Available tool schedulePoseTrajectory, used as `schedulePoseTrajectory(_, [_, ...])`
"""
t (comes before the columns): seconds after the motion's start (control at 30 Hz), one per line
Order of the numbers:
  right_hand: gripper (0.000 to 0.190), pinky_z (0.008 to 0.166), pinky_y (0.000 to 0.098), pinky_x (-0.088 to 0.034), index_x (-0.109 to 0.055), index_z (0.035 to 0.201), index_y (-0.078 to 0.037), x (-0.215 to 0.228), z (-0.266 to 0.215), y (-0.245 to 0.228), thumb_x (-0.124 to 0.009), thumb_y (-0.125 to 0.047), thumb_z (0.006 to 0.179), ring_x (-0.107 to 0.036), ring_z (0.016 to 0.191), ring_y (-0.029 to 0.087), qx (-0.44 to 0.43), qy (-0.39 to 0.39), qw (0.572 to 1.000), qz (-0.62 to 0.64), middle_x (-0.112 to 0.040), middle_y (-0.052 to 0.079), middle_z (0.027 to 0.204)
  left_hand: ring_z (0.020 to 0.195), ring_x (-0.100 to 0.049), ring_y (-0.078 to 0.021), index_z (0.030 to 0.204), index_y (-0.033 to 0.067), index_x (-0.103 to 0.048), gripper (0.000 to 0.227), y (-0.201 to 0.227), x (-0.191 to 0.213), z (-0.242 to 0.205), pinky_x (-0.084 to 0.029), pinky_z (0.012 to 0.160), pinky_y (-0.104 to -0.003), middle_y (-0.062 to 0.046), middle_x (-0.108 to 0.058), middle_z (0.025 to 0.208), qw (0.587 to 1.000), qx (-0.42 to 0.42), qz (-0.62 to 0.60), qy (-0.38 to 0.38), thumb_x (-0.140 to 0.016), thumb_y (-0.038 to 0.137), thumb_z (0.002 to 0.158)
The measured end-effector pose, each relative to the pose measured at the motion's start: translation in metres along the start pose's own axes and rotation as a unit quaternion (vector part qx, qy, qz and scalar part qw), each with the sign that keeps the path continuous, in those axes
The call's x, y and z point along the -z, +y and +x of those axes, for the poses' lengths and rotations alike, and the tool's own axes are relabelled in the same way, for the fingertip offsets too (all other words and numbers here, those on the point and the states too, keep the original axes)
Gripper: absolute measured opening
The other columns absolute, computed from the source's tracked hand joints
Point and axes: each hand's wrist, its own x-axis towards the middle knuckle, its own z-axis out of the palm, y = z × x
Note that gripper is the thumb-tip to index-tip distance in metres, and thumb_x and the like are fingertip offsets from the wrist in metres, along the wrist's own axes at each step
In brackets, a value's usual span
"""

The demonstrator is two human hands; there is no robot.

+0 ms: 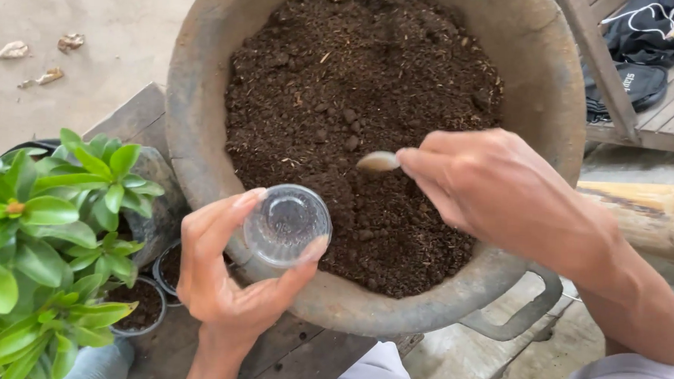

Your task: Filling small plastic cups with soil and planting seeds, then watering them with a spray bottle.

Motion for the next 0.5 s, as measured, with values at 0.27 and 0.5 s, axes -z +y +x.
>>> schedulePoseTrajectory(0.27, [0.045,0.059,0.0424,-0.059,-0.060,0.127,0.004,-0.025,0.005,-0.023,-0.058,0.011,0.083,-0.069,0.074,0.028,0.188,-0.006,0.982,0.013,-0.063,0.010,0.098,0.108,-0.065,-0.0325,0.125,-0.0028,-0.057,0.059,-0.006,0.003,0.001,-0.055,0.102,-0.042,-0.016,-0.066,0.119,0.998,0.052,-0.037,0.000,-0.092,0.023,0.084])
schedulePoseTrajectory(0.5, [0.035,0.061,0.0413,-0.059,-0.062,0.125,-0.002,-0.023,0.018,-0.023,-0.062,0.000,0.090,-0.070,0.074,0.026,0.204,0.017,0.979,0.003,-0.065,0.007,0.102,0.109,-0.065,-0.0318,0.126,-0.0009,-0.058,0.057,-0.008,0.006,-0.004,-0.053,0.104,-0.041,-0.015,-0.067,0.122,0.998,0.056,-0.039,-0.001,-0.091,0.023,0.086])
